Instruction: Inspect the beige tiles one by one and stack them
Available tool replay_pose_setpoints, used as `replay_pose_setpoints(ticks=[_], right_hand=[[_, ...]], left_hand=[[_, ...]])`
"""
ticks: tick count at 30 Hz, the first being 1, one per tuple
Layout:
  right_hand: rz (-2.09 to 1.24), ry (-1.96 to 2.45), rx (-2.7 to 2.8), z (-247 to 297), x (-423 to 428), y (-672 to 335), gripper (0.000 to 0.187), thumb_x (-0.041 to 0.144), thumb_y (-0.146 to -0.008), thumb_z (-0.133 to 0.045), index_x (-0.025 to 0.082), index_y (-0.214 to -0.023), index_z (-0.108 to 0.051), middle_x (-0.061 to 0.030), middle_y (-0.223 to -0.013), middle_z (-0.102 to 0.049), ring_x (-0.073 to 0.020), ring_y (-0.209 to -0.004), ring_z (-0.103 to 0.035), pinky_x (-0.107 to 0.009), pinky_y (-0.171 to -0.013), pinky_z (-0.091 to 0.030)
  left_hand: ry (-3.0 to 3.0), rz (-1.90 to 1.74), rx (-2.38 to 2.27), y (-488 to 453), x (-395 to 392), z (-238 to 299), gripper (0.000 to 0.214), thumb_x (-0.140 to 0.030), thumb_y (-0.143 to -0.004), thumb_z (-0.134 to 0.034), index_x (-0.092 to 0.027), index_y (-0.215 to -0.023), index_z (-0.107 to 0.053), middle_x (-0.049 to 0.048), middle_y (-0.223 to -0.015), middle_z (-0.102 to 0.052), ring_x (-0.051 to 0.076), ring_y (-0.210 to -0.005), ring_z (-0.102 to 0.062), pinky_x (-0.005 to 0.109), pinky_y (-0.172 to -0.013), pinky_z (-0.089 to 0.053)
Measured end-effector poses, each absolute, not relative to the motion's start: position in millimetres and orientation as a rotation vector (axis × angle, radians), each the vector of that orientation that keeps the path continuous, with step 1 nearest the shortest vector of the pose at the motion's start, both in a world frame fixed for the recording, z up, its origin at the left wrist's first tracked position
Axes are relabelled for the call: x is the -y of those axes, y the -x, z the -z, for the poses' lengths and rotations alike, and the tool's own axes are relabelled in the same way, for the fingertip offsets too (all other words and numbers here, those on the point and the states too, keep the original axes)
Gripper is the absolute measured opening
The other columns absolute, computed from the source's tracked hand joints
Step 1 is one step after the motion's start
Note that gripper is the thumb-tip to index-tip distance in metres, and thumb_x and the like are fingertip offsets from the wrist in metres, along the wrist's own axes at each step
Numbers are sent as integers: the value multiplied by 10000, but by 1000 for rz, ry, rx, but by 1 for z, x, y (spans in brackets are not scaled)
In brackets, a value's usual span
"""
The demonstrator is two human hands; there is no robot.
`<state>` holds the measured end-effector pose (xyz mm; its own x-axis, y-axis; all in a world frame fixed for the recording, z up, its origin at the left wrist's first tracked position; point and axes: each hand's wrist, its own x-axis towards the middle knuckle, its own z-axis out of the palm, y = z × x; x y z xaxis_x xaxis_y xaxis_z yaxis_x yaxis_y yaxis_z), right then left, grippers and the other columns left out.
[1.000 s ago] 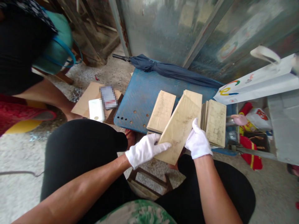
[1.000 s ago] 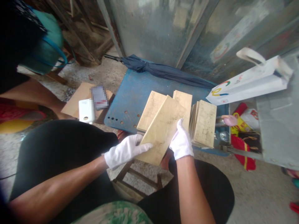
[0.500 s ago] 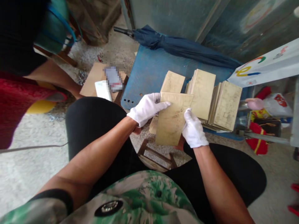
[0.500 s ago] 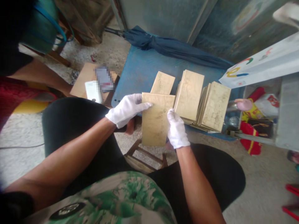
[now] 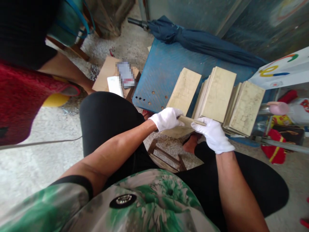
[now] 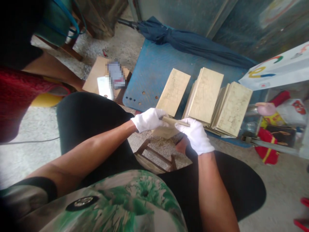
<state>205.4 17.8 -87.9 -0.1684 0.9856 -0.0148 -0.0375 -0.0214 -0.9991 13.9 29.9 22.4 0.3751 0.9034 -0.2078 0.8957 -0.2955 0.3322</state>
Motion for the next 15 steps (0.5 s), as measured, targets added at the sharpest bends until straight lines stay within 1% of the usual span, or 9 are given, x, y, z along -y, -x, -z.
replay_pose_setpoints(ticks=[3, 6, 11, 15], right_hand=[[-1322, 1250, 1510, 93, -19, -202, 315, 464, -686, -741, 185, -819, -684, 4, -738, -673, -160, -670, -594, -280, -646, -450], [-1172, 1416, 1765, 102, -22, -192, 231, 407, -727, -714, 217, -857, -697, 1, -788, -692, -180, -740, -621, -283, -670, -436], [-1094, 1458, 1907, 122, -27, -165, 193, 354, -758, -711, 213, -889, -695, -29, -854, -708, -185, -823, -640, -267, -718, -451], [-1062, 1487, 1952, 135, -27, -147, 184, 343, -775, -707, 199, -889, -692, -48, -905, -707, -185, -875, -637, -255, -759, -452]], left_hand=[[-2375, 147, -1516, -12, -36, -10, 299, -344, -743, -683, -168, -982, -719, 27, -851, -698, 164, -778, -609, 246, -680, -443], [-2445, 336, -1503, -10, -42, 2, 256, -295, -767, -640, -170, -973, -726, 43, -895, -716, 176, -797, -624, 251, -691, -452], [-2467, 610, -1556, -1, -45, 25, 269, -212, -770, -602, -145, -1003, -718, 91, -979, -723, 219, -873, -655, 270, -758, -484], [-2472, 679, -1597, 2, -41, 37, 273, -164, -793, -551, -132, -1011, -712, 134, -995, -719, 265, -923, -672, 314, -805, -510]])
